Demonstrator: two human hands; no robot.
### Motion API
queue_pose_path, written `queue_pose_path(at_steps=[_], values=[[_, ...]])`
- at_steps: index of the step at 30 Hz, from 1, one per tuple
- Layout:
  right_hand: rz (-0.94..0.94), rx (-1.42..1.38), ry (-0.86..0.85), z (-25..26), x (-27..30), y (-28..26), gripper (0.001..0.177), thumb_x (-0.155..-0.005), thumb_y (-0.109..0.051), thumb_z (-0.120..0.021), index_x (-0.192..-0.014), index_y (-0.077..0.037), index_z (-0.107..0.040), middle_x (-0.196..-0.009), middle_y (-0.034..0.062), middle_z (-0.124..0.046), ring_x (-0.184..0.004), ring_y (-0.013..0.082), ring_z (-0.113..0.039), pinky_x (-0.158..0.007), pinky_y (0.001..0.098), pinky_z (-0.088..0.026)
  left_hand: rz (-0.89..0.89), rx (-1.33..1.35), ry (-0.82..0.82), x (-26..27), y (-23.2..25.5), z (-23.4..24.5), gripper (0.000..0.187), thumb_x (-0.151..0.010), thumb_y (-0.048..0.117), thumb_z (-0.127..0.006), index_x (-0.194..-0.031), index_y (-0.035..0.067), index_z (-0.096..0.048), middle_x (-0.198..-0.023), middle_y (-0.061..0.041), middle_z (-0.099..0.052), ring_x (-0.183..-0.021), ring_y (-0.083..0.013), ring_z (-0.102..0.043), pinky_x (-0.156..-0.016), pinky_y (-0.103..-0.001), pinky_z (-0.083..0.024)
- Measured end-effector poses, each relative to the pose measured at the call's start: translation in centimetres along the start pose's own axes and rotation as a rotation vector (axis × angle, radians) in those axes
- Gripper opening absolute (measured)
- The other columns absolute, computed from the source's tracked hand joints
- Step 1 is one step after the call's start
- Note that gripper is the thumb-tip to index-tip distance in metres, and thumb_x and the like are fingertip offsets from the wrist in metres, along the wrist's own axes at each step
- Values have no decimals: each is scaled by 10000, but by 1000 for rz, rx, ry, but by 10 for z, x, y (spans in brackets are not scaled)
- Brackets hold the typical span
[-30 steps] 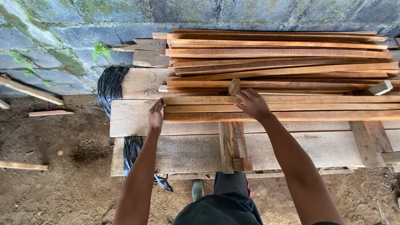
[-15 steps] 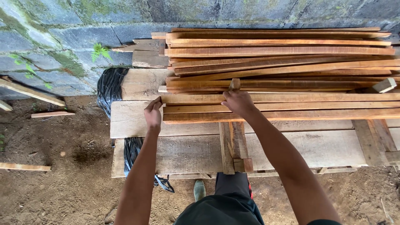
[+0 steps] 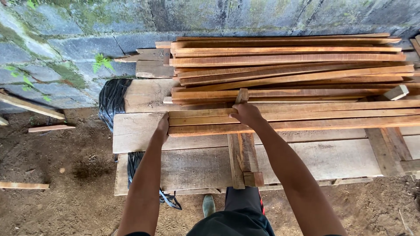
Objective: Organizes small wooden strips on a workbench and secures them into a bundle using a black rubber strap.
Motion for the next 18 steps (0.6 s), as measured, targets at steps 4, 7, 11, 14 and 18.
queue_pose_path(at_steps=[4,7,11,14,18], values=[[-31,-29,-53,11,13,-5,525,-964,-538,-576,-1404,-257,-634,-1198,215,-719,-1176,444,-675,-1002,573,-535,-20,-68,40,-69,-38,16,881,-1012,725,-508,-1450,-39,-511,-1246,-239,-668,-1076,-383,-708,-907,-532,-580],[-19,-13,-50,8,8,-3,518,-961,-505,-583,-1407,-246,-632,-1202,208,-717,-1177,444,-675,-1008,570,-535,-67,-197,95,-36,-21,2,918,-940,808,-564,-1330,-18,-647,-1158,-286,-691,-1087,-418,-697,-911,-542,-580],[-18,-55,-52,1,-2,-5,456,-965,-448,-612,-1371,-246,-669,-1186,198,-721,-1177,442,-672,-994,559,-544,-173,-150,159,-5,-9,-11,772,-957,752,-597,-1065,-1,-731,-886,-167,-650,-825,-304,-678,-733,-449,-566],[-7,-36,-47,-8,-12,-4,426,-960,-424,-638,-1342,-244,-696,-1181,227,-713,-1167,443,-677,-988,549,-547,-234,-111,201,-9,-12,-6,706,-964,724,-616,-886,33,-743,-736,-104,-606,-664,-242,-642,-607,-387,-535],[3,-46,-46,0,-8,-12,411,-942,-395,-665,-1317,-235,-714,-1153,233,-727,-1148,436,-691,-985,546,-550,-248,-101,252,-2,-8,-6,688,-968,710,-602,-799,54,-718,-680,-79,-581,-620,-202,-607,-560,-350,-483]])
Point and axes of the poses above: each hand's wrist, its own x-axis away from the middle knuckle, its own z-axis out of the back of the hand, y = z × x, the point moved 3 cm from there along -x, towards the middle knuckle
